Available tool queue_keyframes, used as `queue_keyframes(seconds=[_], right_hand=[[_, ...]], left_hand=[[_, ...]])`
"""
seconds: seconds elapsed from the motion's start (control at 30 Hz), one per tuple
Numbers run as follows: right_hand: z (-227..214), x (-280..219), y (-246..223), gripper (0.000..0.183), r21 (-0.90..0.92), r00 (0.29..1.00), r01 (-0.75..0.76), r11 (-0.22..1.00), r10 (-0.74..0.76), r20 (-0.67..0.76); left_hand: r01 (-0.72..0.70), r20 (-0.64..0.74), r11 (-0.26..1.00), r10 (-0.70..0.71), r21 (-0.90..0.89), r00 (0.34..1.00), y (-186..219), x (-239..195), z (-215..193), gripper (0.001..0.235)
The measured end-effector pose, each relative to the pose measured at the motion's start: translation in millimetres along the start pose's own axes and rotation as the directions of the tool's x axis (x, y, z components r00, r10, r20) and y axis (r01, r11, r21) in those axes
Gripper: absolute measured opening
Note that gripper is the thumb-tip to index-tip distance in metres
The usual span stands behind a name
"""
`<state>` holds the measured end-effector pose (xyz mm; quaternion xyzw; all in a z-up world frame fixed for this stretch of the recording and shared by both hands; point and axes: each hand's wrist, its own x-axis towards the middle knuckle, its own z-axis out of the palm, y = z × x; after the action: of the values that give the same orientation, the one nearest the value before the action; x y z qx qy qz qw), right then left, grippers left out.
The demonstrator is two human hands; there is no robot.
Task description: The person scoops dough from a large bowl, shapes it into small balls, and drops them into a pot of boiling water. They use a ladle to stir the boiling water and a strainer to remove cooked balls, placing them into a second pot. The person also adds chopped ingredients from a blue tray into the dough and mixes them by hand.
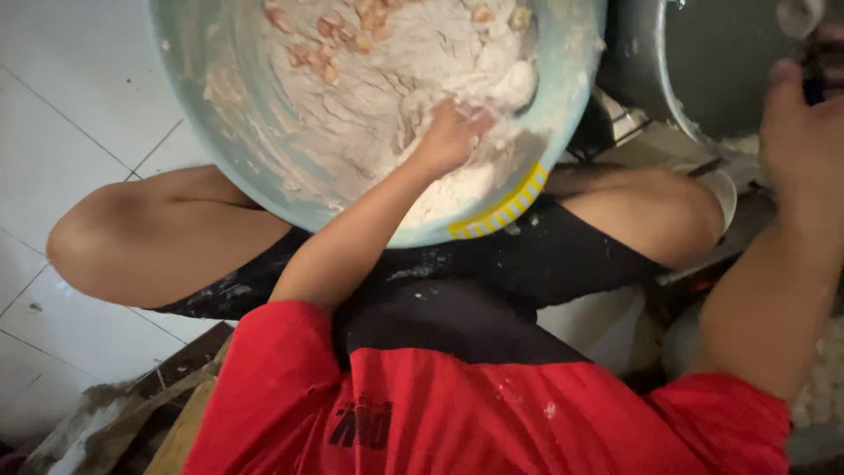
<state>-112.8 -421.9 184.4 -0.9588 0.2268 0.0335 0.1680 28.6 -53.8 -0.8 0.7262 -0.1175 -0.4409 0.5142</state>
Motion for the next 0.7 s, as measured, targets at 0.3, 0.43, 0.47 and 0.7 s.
queue_keyframes(seconds=[0.3,0.43,0.47,0.7], right_hand=[[9.2,-20.8,-154.0,0.024,0.749,0.904,-0.373,0.548,0.033,0.427],[28.6,-28.2,-189.4,0.046,0.716,0.894,-0.38,0.585,0.034,0.447],[29.5,-29.5,-192.8,0.048,0.701,0.897,-0.375,0.606,0.046,0.44],[46.8,-38.0,-188.1,0.045,0.764,0.885,-0.333,0.553,-0.098,0.456]], left_hand=[[-0.403,-0.176,0.912,0.411,0.079,0.894,96.6,-24.4,-15.1,0.033],[-0.394,-0.191,0.901,0.425,0.179,0.885,104.1,-31.9,-8.0,0.037],[-0.381,-0.203,0.905,0.416,0.19,0.886,104.4,-32.7,-5.5,0.034],[-0.38,-0.105,0.87,0.43,0.315,0.897,104.1,-36.8,-1.9,0.025]])
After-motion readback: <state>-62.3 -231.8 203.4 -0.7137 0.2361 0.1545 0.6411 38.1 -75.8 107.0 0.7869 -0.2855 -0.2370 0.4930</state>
